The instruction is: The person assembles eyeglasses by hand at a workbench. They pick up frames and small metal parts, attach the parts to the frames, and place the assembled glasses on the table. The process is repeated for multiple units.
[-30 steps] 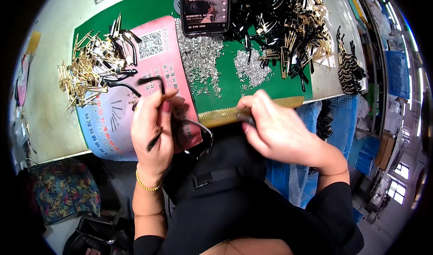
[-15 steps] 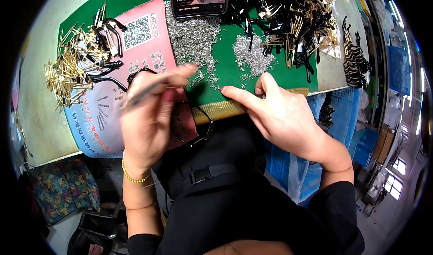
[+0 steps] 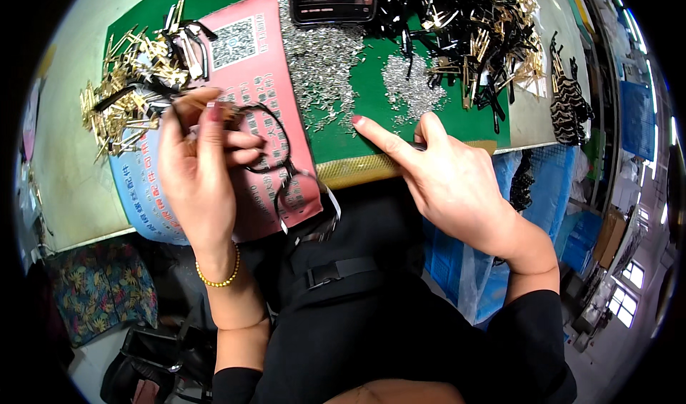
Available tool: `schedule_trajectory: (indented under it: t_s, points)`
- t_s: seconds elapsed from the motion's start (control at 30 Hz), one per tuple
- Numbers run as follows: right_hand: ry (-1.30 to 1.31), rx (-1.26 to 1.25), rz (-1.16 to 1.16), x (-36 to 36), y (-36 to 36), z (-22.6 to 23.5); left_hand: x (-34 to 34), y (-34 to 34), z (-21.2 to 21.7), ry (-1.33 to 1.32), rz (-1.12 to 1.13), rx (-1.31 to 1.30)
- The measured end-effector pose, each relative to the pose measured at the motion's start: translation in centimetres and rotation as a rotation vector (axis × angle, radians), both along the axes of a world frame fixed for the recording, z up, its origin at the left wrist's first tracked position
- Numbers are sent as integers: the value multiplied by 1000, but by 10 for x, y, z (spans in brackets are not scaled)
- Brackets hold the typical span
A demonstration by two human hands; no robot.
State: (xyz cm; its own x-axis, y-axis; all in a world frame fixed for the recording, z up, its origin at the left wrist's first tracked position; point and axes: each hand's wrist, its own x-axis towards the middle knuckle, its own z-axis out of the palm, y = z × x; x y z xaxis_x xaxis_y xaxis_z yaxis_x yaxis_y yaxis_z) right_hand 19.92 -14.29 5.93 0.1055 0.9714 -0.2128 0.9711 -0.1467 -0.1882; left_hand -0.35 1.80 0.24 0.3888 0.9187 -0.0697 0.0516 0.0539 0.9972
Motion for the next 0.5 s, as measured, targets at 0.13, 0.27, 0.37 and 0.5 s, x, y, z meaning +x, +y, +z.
schedule_trajectory:
  t_s: [0.13,0.27,0.37,0.5]
  points:
    - [233,-35,64,2,5,9,-5,-14,8,104,-236,-137]
    - [298,30,188,-8,20,4,-6,-11,7,122,-273,-87]
    - [214,3,283,-9,31,-1,-8,-10,7,99,-301,-68]
    - [190,12,312,-9,36,-2,-8,-10,8,140,-338,-20]
